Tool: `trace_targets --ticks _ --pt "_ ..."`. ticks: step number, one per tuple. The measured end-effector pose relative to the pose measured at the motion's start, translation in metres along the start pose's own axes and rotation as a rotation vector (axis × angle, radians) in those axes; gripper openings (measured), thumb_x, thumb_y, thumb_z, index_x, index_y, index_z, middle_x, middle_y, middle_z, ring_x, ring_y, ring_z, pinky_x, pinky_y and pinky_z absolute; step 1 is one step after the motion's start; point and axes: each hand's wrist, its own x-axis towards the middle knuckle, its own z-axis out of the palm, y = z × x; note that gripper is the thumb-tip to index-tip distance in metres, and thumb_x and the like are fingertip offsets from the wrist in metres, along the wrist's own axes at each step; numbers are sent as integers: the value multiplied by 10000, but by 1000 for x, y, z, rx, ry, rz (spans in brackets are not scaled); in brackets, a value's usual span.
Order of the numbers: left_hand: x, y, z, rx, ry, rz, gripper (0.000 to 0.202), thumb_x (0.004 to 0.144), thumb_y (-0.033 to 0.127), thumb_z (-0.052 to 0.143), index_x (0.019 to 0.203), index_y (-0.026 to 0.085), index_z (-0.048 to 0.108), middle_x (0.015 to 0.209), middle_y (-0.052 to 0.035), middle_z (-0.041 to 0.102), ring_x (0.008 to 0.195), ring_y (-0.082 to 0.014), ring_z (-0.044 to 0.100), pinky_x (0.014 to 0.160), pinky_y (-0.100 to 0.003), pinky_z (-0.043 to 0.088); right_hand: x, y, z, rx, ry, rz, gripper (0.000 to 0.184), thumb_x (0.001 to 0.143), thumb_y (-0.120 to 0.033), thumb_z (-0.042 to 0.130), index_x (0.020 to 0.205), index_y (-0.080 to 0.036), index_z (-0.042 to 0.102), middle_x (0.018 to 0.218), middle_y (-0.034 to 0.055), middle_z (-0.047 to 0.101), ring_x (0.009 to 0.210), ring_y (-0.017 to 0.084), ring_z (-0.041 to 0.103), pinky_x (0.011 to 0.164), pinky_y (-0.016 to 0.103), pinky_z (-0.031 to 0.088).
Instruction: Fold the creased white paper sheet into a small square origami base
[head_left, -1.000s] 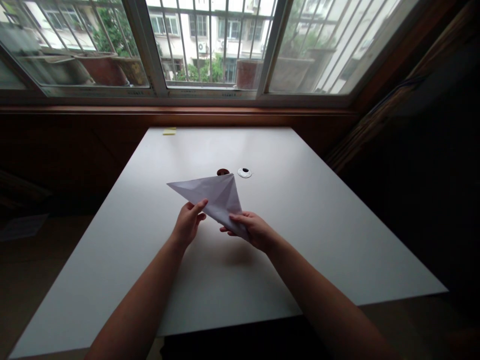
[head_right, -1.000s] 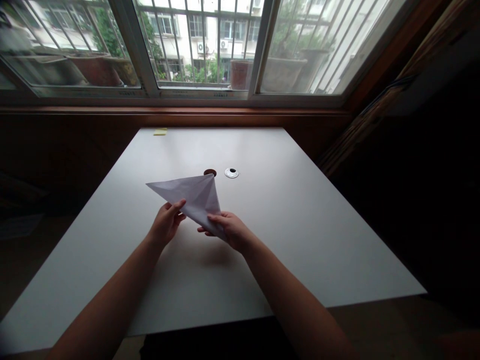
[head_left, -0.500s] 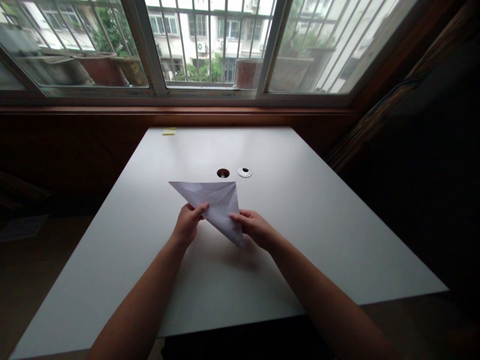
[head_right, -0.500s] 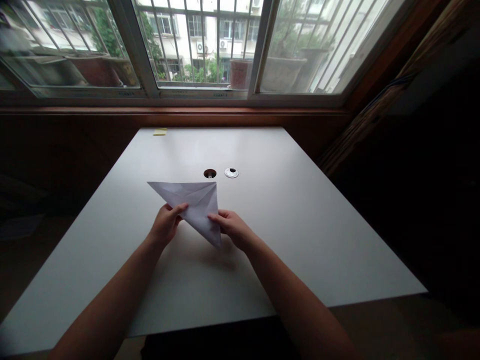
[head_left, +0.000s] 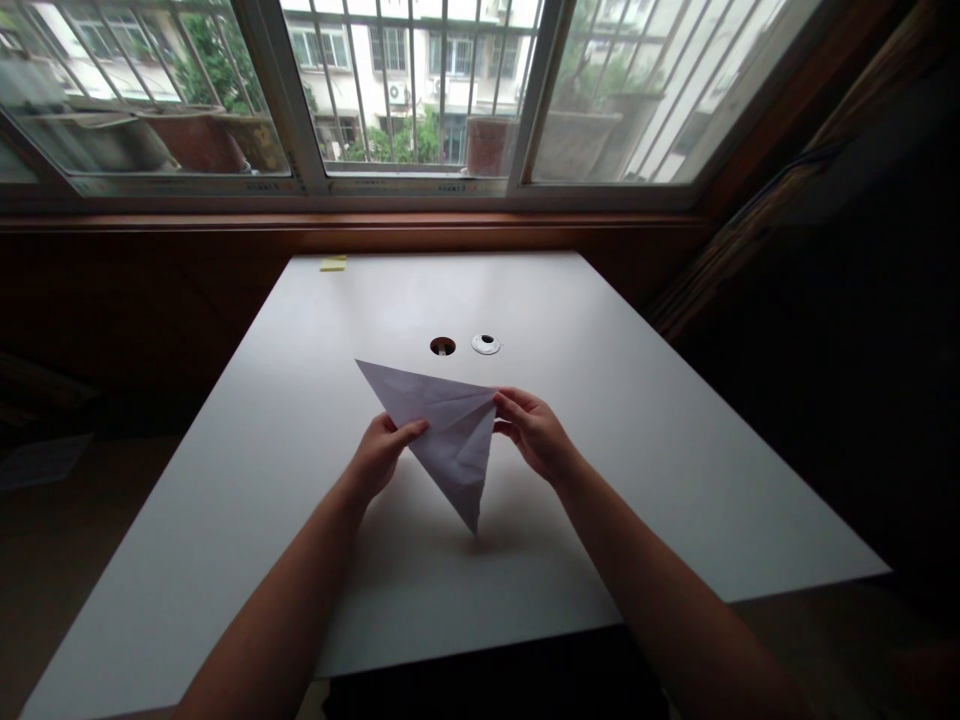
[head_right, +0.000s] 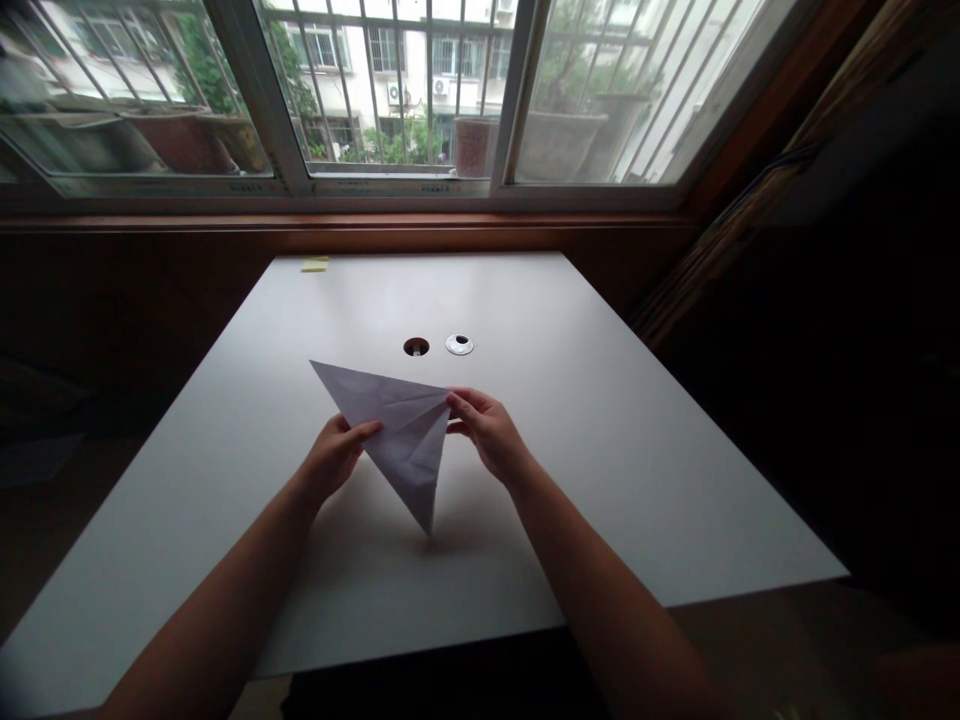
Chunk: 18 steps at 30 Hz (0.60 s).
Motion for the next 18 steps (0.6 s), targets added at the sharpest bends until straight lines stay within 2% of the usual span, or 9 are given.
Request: trace_targets --ticks 3,6,14,18 --pt "0 0 -1 -26 -3 -23 371 664 255 807 994 102 732 968 -145 750 899 -305 704 831 -416 536 -3 0 0 -5 -31 -6 427 739 -459 763 1099 -237 705 993 49 695 821 159 606 667 261 499" --pt "1 0 -2 -44 -17 -51 379 665 246 797 1004 92 727 976 -156 748 902 -316 707 820 -414 542 -6 1 -1 16 -51 -16 467 713 -438 793 1135 -263 697 952 28 678 775 140 580 644 252 496" --pt "1 -1 -2 -99 -36 -92 411 675 202 767 1063 84 700 1033 -153 740 927 -307 705 826 -388 552 -6 9 -4 68 -102 -26 393 734 -387 795 1095 -253 717 878 20 650 704 119 545 604 240 494" --pt "0 1 0 -106 -19 -124 409 700 243 765 1065 76 687 1074 -159 728 946 -306 700 803 -365 562 -4 13 -5 83 -132 -18 358 745 -354 796 1079 -247 722 845 13 648 666 105 550 602 242 494"
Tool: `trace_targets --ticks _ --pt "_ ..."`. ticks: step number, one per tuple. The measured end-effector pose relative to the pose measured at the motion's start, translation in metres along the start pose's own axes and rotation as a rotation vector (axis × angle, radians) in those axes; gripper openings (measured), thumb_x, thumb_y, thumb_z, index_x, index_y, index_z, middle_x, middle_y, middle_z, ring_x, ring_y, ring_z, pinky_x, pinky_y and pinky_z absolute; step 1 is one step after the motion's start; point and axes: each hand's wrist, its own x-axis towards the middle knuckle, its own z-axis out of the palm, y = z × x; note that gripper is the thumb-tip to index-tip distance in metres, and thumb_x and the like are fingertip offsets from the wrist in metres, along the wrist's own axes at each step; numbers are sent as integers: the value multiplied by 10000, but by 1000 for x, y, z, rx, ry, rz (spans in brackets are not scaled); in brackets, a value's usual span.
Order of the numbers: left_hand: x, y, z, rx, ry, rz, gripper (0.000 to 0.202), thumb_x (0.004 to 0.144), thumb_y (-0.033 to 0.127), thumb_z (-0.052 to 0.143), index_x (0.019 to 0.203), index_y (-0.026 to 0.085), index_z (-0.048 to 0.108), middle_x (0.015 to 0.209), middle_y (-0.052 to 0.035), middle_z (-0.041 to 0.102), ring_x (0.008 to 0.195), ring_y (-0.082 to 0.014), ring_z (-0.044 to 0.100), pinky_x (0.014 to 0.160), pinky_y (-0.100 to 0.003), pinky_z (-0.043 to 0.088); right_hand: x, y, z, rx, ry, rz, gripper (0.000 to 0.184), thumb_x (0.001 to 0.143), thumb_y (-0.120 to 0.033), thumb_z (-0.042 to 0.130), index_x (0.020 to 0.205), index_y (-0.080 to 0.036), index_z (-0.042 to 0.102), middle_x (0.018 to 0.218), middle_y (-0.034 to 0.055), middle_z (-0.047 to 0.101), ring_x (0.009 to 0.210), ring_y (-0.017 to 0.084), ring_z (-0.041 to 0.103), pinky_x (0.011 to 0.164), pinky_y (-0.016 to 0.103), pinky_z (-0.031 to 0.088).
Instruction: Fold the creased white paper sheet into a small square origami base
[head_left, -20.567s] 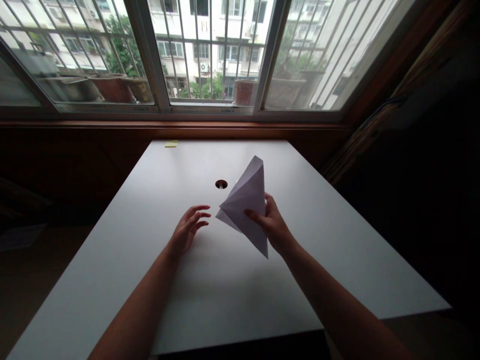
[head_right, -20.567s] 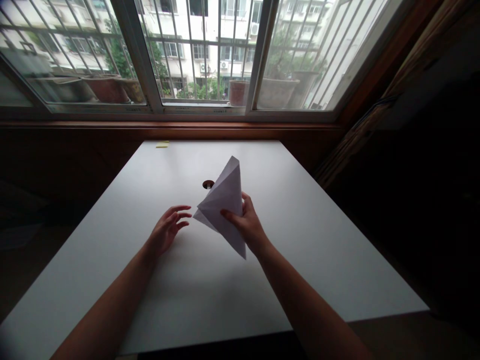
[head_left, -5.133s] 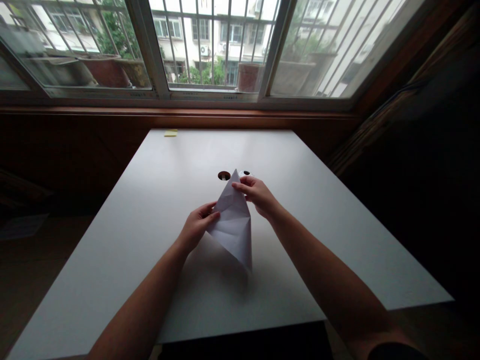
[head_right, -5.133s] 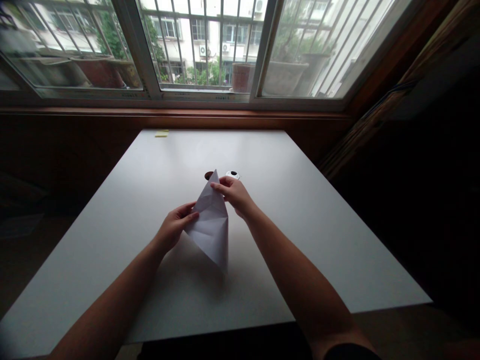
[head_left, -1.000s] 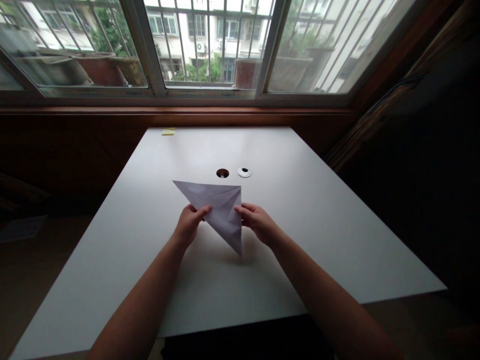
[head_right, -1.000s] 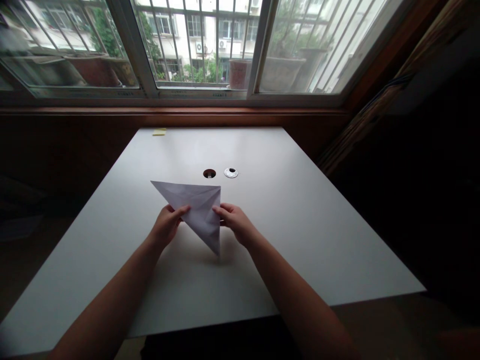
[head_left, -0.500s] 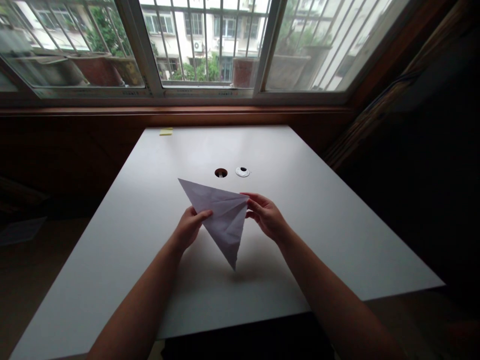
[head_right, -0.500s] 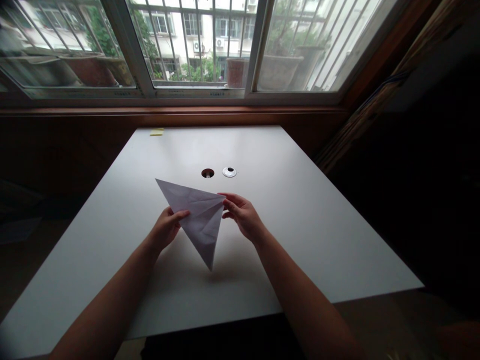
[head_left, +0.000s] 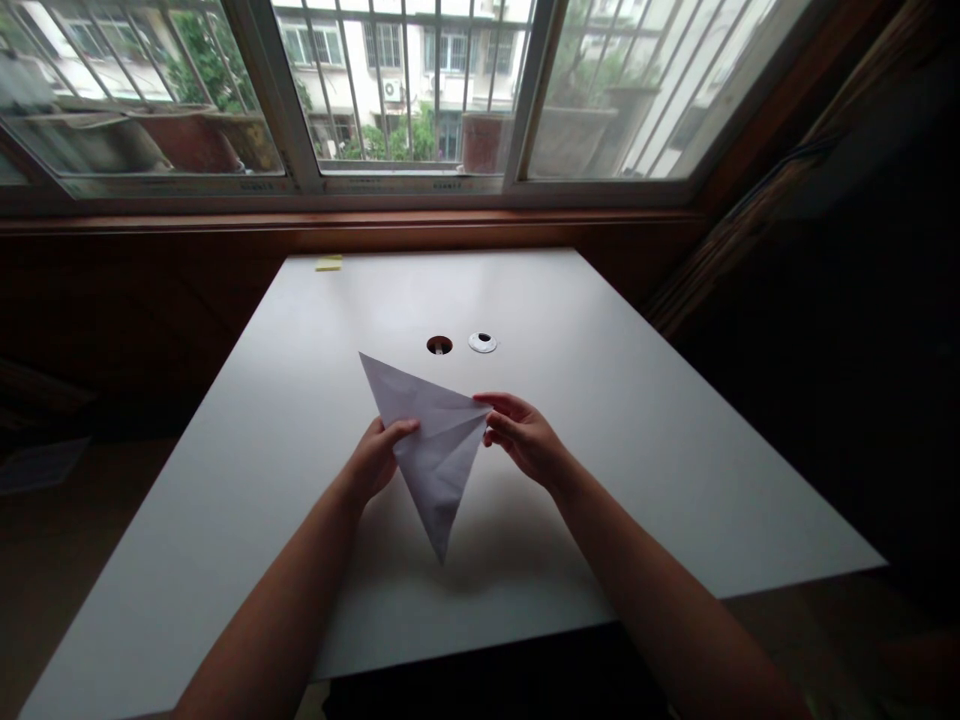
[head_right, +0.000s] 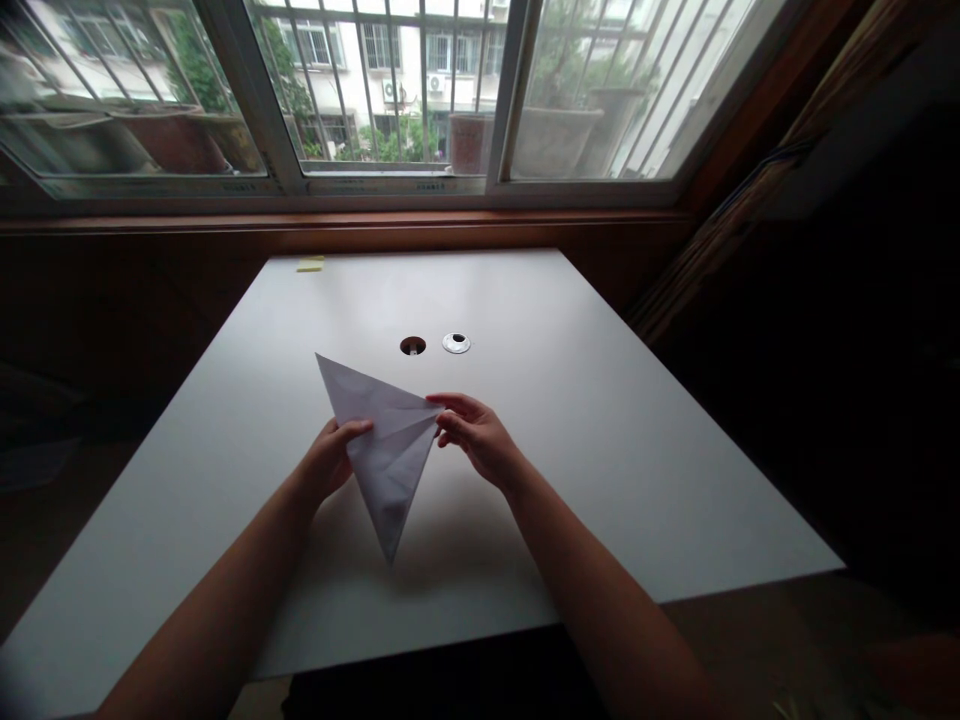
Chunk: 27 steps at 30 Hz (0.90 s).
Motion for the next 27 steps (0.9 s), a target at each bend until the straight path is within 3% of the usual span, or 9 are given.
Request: trace_targets --ticks 11,19,22,27 --pt "0 1 1 26 3 25 415 704 251 793 1060 65 688 1047 -172 731 917 -311 704 824 -396 561 1 0 4 16 32 32 354 735 -356 799 1061 -248 716 920 23 684 697 111 584 597 238 500" --pt "5 -4 -4 78 32 68 425 705 296 800 1053 84 677 1044 -163 725 922 -300 695 844 -397 534 3 -1 -3 -143 82 126 271 729 -408 787 790 -153 719 697 38 676 652 140 631 585 252 483" --pt "9 -4 -4 129 55 155 475 758 368 760 1144 129 619 1066 -134 708 917 -263 687 836 -381 530 3 1 -4 -159 140 131 288 711 -419 796 790 -153 718 679 34 676 638 138 631 587 252 475" --pt "13 -6 -9 407 226 291 778 765 405 754 1419 249 363 1055 -67 644 830 -182 661 729 -305 534 3 15 -5 -133 287 112 303 712 -440 786 794 -158 713 671 25 672 629 132 632 626 261 495"
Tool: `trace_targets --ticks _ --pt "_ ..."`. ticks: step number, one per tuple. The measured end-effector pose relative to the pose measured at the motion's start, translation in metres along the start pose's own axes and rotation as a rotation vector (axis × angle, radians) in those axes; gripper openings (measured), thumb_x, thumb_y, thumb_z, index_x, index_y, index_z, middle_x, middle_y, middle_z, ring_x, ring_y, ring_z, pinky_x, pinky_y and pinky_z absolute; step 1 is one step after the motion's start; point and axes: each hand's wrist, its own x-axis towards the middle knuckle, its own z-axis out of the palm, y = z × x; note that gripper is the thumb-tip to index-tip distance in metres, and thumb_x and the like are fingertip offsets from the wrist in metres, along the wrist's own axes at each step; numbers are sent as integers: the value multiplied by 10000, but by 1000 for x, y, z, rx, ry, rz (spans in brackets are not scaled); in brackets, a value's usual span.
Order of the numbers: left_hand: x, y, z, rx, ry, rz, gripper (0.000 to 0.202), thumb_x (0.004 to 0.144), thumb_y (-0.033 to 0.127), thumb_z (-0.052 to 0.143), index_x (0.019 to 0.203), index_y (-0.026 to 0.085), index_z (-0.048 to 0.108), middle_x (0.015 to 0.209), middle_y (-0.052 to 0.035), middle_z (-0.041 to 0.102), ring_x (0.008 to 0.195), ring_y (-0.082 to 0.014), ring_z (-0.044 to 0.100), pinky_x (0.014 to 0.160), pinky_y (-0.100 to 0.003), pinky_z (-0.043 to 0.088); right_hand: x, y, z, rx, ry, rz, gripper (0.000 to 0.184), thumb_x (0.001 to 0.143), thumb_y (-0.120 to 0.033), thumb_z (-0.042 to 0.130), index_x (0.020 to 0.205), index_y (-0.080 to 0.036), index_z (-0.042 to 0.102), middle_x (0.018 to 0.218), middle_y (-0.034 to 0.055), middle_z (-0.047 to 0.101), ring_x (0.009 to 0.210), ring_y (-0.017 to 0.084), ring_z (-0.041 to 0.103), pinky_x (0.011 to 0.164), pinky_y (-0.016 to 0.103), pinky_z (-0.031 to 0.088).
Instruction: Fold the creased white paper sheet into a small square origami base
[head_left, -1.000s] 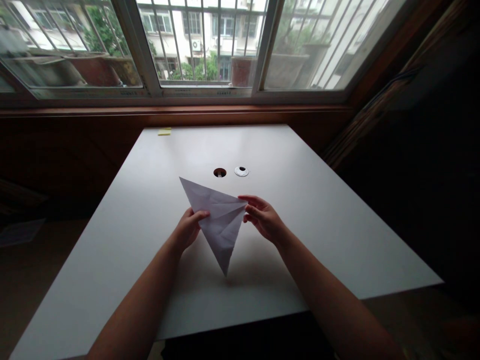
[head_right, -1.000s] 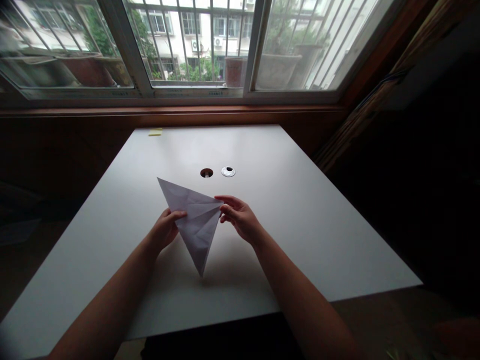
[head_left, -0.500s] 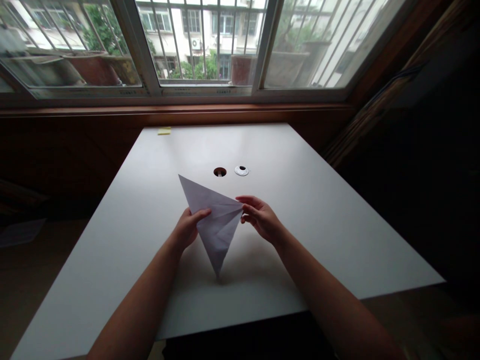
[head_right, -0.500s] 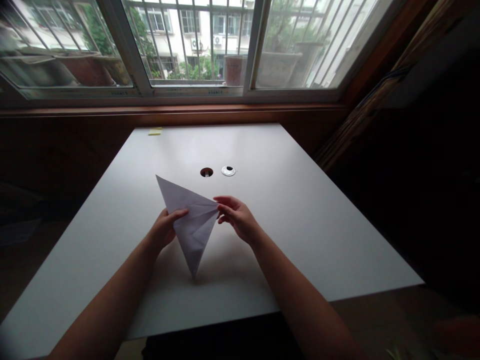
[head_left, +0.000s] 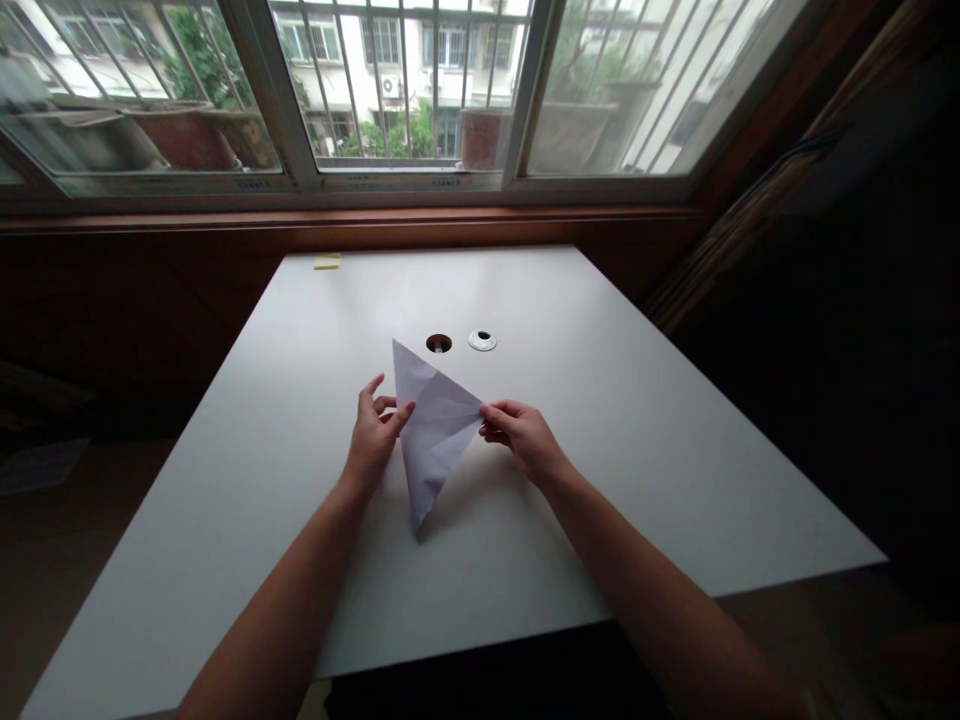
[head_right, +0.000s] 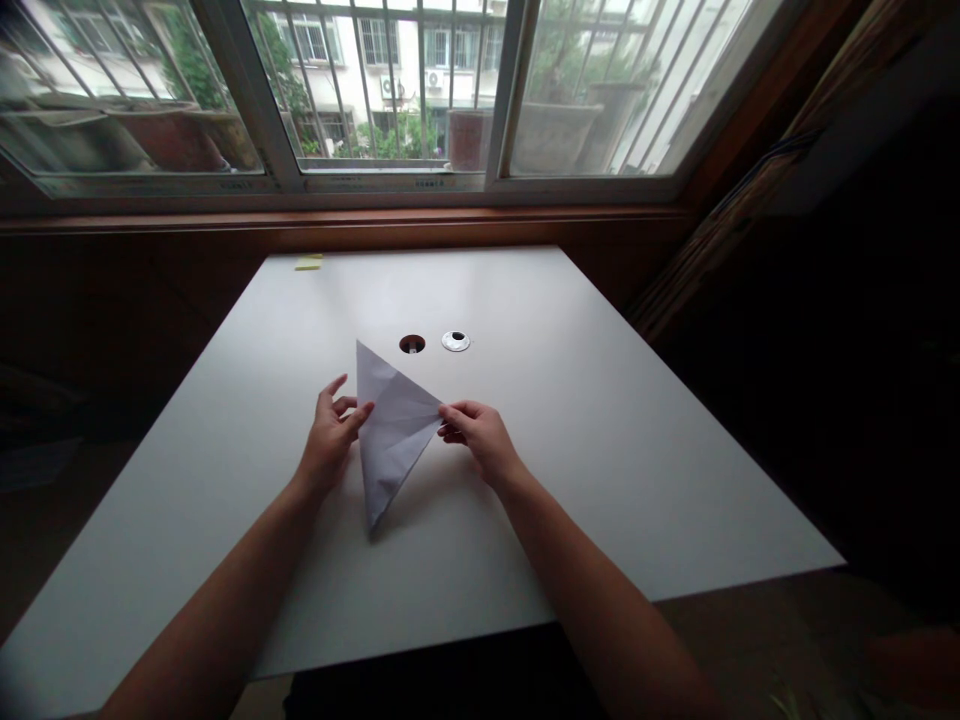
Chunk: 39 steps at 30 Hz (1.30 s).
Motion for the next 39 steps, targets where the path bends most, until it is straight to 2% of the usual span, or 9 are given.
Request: trace_targets --ticks 3,7,9,15,19,26,33,39 --pt "-1 -4 1 107 -57 32 837 774 399 746 1471 267 302 1154 -100 613 940 -225 658 804 -355 536 1 9 3 -2 48 -6 312 711 -457 780 791 -163 713 655 20 662 619 131 622 627 266 501" --pt "-3 -8 5 197 -78 129 742 785 369 735 1437 258 400 1389 -117 513 1247 -304 520 1023 -427 441 1 14 8 -18 41 -30 332 721 -478 765 803 -159 721 729 39 687 625 131 619 620 269 502" --pt "-2 -7 7 165 -80 133 693 792 362 725 1413 250 439 1414 -103 503 1286 -312 487 1051 -426 421 0 13 9 -21 30 -34 336 719 -475 770 796 -153 718 725 41 687 622 129 616 614 264 496" --pt "-4 2 13 -118 -123 7 498 860 382 643 1305 196 519 1266 -119 624 1101 -271 622 905 -383 520 -2 11 8 -7 13 -59 335 707 -468 786 782 -150 709 668 27 663 609 123 595 595 252 466" --pt "-6 7 16 -201 -126 -23 478 834 375 680 1254 195 542 1193 -109 663 980 -230 668 825 -327 541 -2 13 5 15 19 -70 335 674 -443 815 822 -161 710 684 18 655 637 129 601 619 261 475" --pt "-5 5 18 -234 -88 -30 473 812 366 703 1226 199 547 1181 -103 669 970 -214 668 796 -297 541 0 17 2 64 19 -108 360 680 -378 823 960 -189 698 848 25 689 696 139 636 683 298 508" --pt "-5 6 17 -231 -61 -45 399 814 365 693 1153 180 590 1105 -86 694 882 -187 668 762 -278 531 -3 15 -1 69 -39 -152 426 718 -389 795 1102 -232 697 881 12 660 700 129 636 691 302 509" --pt "-4 5 14 -247 -114 -93 432 817 378 683 1180 168 581 1110 -99 693 910 -214 672 748 -286 529 -2 16 -3 45 -52 -185 382 737 -407 780 1069 -230 721 860 17 665 676 128 624 673 307 496"
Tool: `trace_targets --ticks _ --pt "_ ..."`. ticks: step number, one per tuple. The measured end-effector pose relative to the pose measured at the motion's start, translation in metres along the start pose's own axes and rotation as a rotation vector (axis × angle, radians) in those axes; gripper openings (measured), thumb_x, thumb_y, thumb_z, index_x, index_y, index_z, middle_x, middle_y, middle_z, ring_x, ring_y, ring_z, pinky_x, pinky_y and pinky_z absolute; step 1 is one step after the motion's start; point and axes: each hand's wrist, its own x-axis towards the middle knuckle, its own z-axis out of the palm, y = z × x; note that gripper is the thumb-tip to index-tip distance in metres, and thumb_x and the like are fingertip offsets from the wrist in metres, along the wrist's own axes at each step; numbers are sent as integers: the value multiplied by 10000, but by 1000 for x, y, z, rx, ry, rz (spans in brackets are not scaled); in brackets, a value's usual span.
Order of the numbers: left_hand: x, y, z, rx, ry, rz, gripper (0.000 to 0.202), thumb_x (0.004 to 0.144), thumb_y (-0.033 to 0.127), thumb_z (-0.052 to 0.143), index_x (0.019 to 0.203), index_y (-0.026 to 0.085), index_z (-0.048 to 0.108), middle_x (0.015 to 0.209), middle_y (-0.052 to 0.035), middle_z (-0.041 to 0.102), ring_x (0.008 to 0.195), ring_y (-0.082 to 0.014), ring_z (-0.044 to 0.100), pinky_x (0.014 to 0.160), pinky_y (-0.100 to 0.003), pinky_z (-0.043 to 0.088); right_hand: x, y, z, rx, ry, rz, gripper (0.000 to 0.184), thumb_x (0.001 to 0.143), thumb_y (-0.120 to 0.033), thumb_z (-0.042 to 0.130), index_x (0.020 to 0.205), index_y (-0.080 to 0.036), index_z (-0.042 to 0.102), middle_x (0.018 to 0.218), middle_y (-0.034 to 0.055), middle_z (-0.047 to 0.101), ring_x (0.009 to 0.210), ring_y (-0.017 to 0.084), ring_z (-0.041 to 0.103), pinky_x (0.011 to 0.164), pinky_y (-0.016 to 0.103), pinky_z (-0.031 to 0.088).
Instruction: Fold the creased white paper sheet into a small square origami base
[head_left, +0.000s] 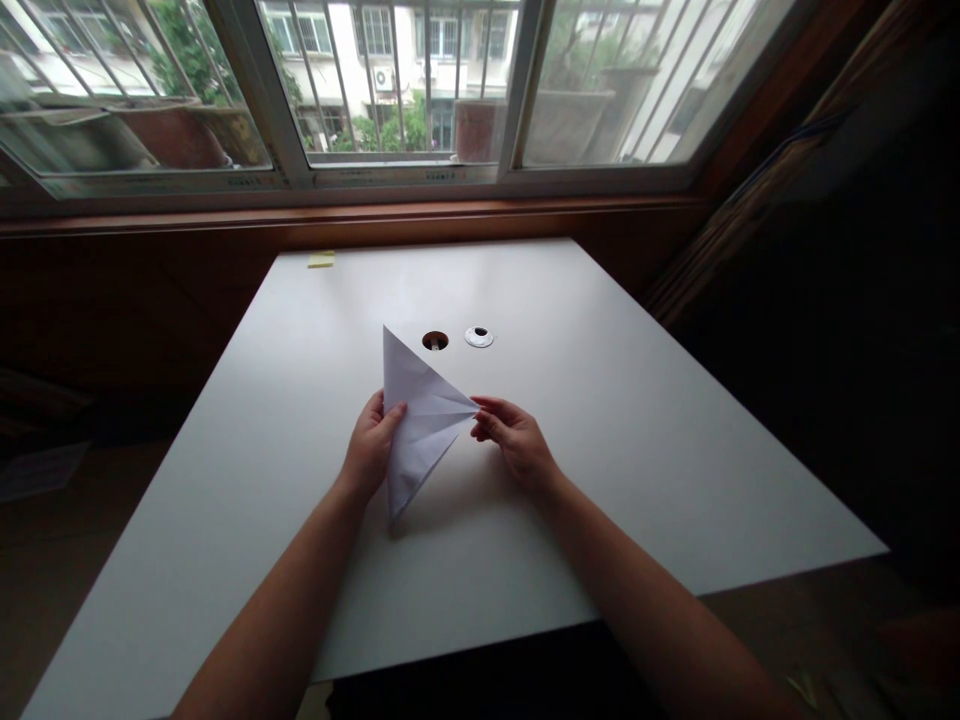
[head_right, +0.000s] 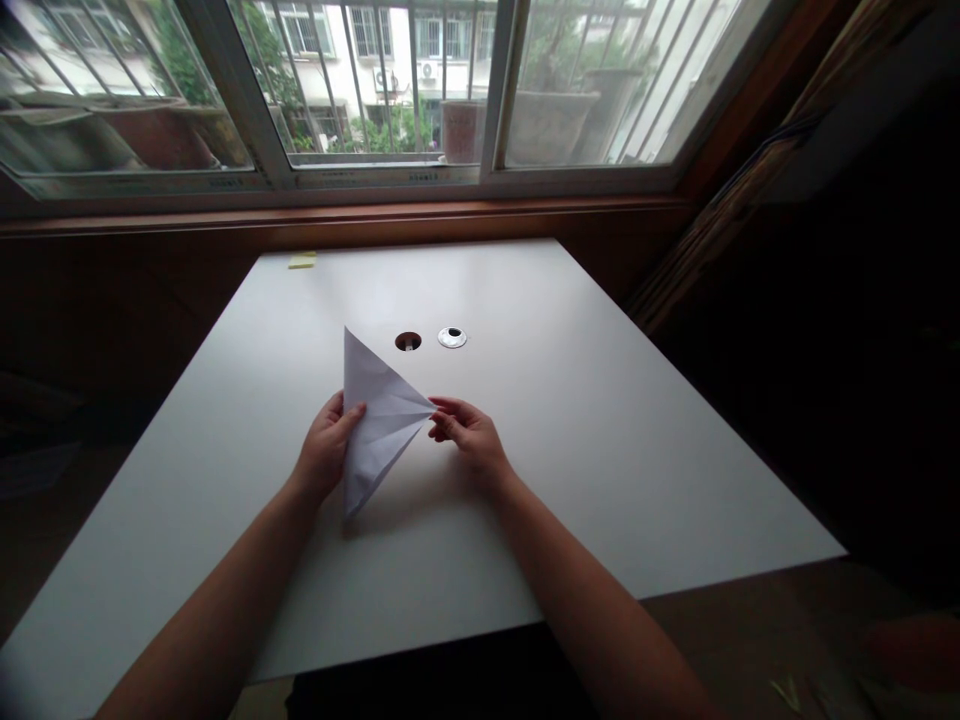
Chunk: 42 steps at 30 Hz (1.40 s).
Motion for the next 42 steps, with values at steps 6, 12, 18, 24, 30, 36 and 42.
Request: trace_targets --ticks 6,12,18,24,30,36,42 --pt "0 0 -1 -2 -18 -21 439 821 384 673 1194 170 585 1097 -95 699 919 -218 673 761 -291 528 1 0 -2 8 13 -27 417 719 -393 797 1109 -275 711 966 21 651 673 122 636 648 300 494" --pt "0 0 0 -20 -17 -24 434 809 371 671 1193 182 597 1114 -88 698 944 -224 672 834 -327 523 -2 -4 -4 -55 -35 -13 429 733 -443 775 1110 -248 716 850 26 679 665 132 618 670 311 480" --pt "1 -1 0 -15 9 -20 407 824 358 637 1186 175 610 1129 -82 697 1006 -241 657 871 -339 515 -3 -4 -5 -70 -70 -24 419 760 -459 751 1110 -232 710 715 15 686 666 146 601 684 313 459" --pt "-1 1 2 -18 9 -35 442 810 411 659 1187 186 608 1109 -85 703 978 -251 670 856 -359 521 -3 -3 -6 -82 -63 -15 429 746 -477 759 1089 -224 711 697 14 692 665 158 607 687 323 462" --pt "-2 3 2 -18 -26 -46 468 791 412 698 1197 199 603 1122 -86 698 947 -247 675 820 -340 525 -3 -4 -5 -64 -74 -18 385 744 -448 770 1060 -234 718 711 13 698 674 162 620 691 326 467" --pt "-2 2 1 -27 -46 -46 511 784 361 721 1240 190 567 1162 -100 679 984 -252 663 811 -324 535 -3 -3 -5 -52 -87 -19 379 765 -404 764 1097 -231 703 700 11 697 677 162 625 689 320 467" --pt "-2 2 0 -12 -41 -23 496 794 325 720 1246 202 558 1214 -98 660 1034 -251 652 832 -318 537 -3 -3 -4 -64 -61 -27 366 754 -393 775 1077 -236 705 767 13 704 675 154 624 680 314 472"
